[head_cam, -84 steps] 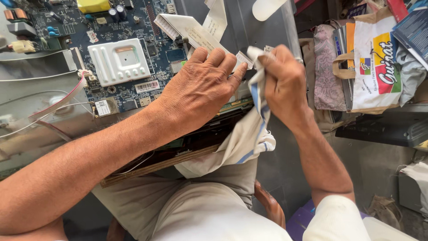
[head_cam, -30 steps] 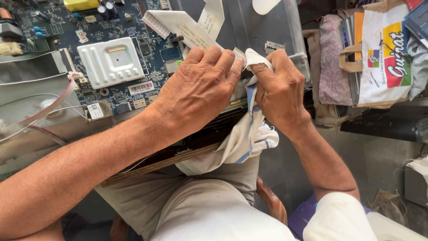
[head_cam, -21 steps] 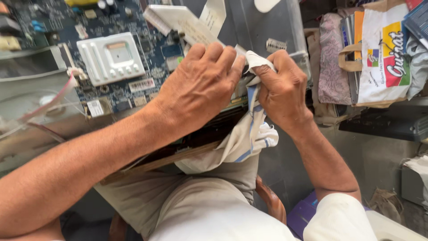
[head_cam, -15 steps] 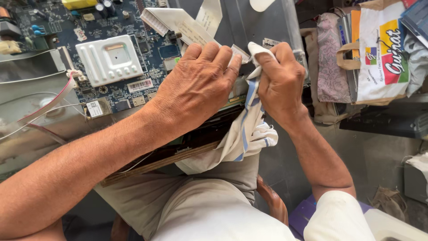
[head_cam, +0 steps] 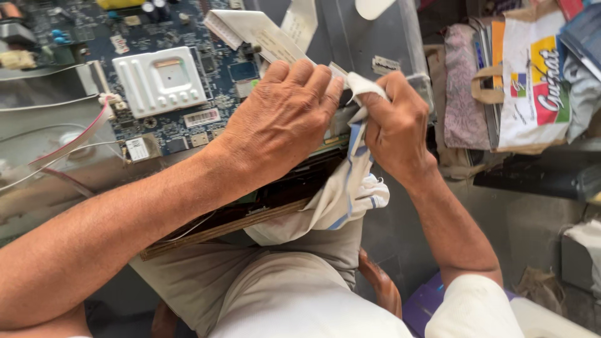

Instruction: The person applies liquid from a squeeze bottle onto a flat ribbon cable connector on a television mainboard, wipes the area with a cloth, and presses and aligns the ribbon connector into its socket on the board, working on the board resting on their lap at a repair bench.

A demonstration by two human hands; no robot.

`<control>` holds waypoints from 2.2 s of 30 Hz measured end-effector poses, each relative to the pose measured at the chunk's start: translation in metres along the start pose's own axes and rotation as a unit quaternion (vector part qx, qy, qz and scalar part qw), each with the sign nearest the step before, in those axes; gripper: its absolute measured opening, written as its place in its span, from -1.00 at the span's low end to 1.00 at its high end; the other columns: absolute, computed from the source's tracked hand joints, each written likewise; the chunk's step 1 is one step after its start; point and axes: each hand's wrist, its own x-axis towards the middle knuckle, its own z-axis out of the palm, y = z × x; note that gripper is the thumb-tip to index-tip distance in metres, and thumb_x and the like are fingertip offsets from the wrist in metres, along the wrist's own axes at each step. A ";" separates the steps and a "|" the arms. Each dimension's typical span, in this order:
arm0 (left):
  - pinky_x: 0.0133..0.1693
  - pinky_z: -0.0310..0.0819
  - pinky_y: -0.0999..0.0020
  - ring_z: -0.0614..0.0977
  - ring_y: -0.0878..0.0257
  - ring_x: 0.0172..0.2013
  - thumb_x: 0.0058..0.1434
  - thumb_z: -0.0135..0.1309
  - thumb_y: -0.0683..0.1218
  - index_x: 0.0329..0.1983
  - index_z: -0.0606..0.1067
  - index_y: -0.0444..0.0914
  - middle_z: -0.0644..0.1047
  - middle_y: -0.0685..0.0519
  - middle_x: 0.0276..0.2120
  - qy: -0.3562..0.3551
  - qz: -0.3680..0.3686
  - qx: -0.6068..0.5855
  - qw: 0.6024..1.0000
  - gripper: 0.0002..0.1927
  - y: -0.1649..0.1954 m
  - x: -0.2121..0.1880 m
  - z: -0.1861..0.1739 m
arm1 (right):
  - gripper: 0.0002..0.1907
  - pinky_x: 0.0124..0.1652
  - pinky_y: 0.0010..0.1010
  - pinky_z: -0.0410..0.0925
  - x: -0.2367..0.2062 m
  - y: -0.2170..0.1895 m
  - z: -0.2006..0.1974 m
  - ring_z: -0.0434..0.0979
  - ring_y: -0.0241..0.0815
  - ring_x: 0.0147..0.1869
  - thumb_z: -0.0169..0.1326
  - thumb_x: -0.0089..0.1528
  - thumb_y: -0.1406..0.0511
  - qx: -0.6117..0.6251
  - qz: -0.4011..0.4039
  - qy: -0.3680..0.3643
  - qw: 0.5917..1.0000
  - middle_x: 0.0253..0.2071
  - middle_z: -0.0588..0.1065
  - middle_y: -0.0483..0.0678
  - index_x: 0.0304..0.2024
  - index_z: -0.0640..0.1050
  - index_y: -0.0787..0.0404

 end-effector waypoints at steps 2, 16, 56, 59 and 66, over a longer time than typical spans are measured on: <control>-0.04 0.36 0.29 0.50 0.15 -0.07 0.18 0.07 -0.10 0.20 0.48 -0.43 0.51 -0.04 -0.11 -0.021 0.003 -0.002 1.000 -0.47 -0.001 -0.001 0.000 | -0.70 -0.26 -0.15 0.34 -0.001 -0.001 -0.001 0.50 0.04 -0.22 0.11 0.22 0.61 -0.019 -0.013 -0.017 1.000 -0.24 0.40 0.05 -0.03 0.62 0.32; -0.04 0.36 0.27 0.49 0.14 -0.07 0.20 0.08 -0.10 0.20 0.48 -0.42 0.51 -0.03 -0.12 -0.026 -0.003 -0.019 0.999 -0.49 0.002 0.000 0.002 | -0.68 -0.32 -0.18 0.33 0.005 -0.005 -0.002 0.48 0.01 -0.30 0.09 0.22 0.60 -0.055 0.012 -0.025 0.998 -0.26 0.40 0.07 -0.01 0.66 0.32; -0.10 0.35 0.27 0.49 0.16 -0.12 0.21 0.10 -0.11 0.13 0.51 -0.43 0.50 -0.01 -0.20 -0.023 -0.007 -0.017 1.000 -0.55 0.002 0.000 0.002 | -0.73 -0.28 -0.19 0.35 -0.002 -0.001 0.000 0.50 0.00 -0.25 0.09 0.27 0.61 -0.004 0.030 0.009 1.000 -0.24 0.41 0.06 -0.02 0.64 0.34; -0.10 0.35 0.27 0.49 0.16 -0.12 0.15 0.10 -0.09 0.12 0.51 -0.42 0.50 -0.01 -0.19 0.002 -0.004 -0.014 1.000 -0.51 0.002 0.001 0.002 | -0.72 -0.29 -0.21 0.34 -0.002 0.000 -0.003 0.50 0.01 -0.23 0.08 0.28 0.62 0.006 0.006 -0.002 1.000 -0.22 0.41 0.06 0.00 0.63 0.34; -0.07 0.36 0.26 0.49 0.14 -0.10 0.14 0.11 -0.08 0.10 0.51 -0.42 0.50 -0.01 -0.17 0.013 -0.005 -0.023 1.000 -0.52 0.003 0.001 0.001 | -0.66 -0.29 -0.20 0.34 -0.003 0.000 0.002 0.48 -0.01 -0.28 0.07 0.25 0.61 -0.026 0.033 0.013 0.999 -0.25 0.40 0.06 0.05 0.65 0.34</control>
